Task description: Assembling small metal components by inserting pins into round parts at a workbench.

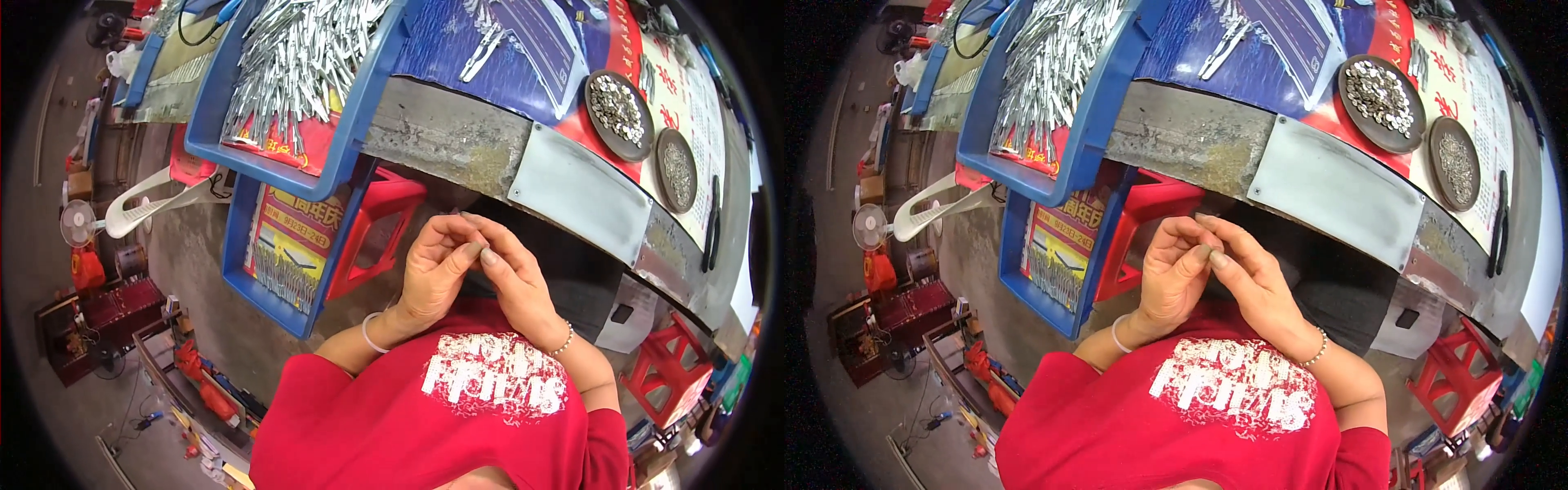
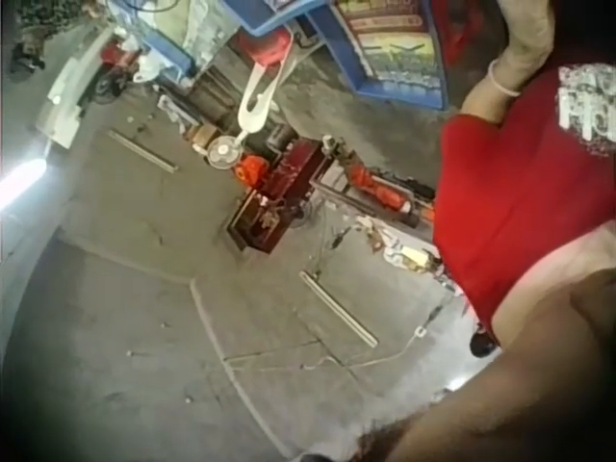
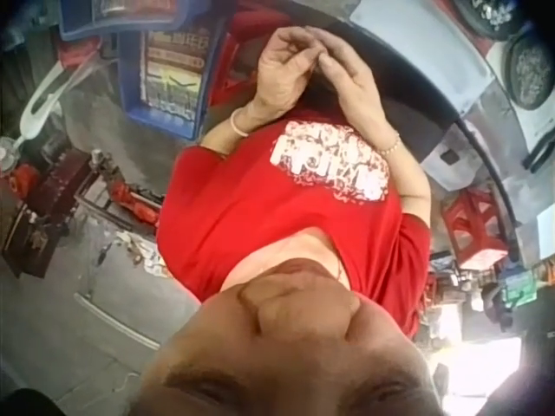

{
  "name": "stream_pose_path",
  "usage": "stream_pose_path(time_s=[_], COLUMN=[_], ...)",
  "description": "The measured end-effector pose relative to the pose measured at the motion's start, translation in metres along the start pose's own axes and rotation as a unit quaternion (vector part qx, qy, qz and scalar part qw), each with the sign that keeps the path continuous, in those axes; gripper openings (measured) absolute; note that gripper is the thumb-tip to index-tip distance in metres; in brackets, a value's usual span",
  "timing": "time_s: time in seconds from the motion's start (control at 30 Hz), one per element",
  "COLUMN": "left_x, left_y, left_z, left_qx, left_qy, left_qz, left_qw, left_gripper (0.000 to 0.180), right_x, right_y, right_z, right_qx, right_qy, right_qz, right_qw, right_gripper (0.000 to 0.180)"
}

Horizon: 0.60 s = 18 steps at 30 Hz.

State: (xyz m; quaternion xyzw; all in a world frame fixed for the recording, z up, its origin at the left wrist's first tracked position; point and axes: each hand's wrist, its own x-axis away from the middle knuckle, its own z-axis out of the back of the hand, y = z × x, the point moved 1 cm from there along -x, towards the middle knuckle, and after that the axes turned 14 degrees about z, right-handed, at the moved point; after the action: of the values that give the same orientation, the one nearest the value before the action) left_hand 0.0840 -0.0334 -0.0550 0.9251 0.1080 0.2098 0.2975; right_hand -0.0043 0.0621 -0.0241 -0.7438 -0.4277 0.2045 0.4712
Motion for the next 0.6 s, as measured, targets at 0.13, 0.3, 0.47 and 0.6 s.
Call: stream_pose_path(time_s=[0.13, 0.3, 0.47, 0.6], left_x=[0.000, -0.001, -0.005, -0.005], left_y=[-0.001, -0.003, -0.006, -0.007], left_z=[-0.003, -0.004, -0.005, 0.001], left_qx=[-0.016, -0.071, -0.109, -0.088], left_qy=[0.007, 0.035, 0.064, 0.077], left_qz=[-0.018, -0.054, -0.081, -0.063], left_qw=[1.000, 0.995, 0.989, 0.991], left_gripper=[0.022, 0.017, 0.015, 0.019], right_x=[0.000, -0.004, -0.010, -0.011], right_y=[0.003, 0.007, 0.009, 0.011], right_z=[0.001, 0.000, 0.004, 0.003], right_qx=[0.042, 0.048, 0.087, 0.139], right_qy=[-0.008, -0.016, -0.011, -0.005], right_qz=[0.032, 0.063, 0.061, 0.044], right_qw=[0.999, 0.997, 0.994, 0.989], right_gripper=[0.041, 0.042, 0.040, 0.040])
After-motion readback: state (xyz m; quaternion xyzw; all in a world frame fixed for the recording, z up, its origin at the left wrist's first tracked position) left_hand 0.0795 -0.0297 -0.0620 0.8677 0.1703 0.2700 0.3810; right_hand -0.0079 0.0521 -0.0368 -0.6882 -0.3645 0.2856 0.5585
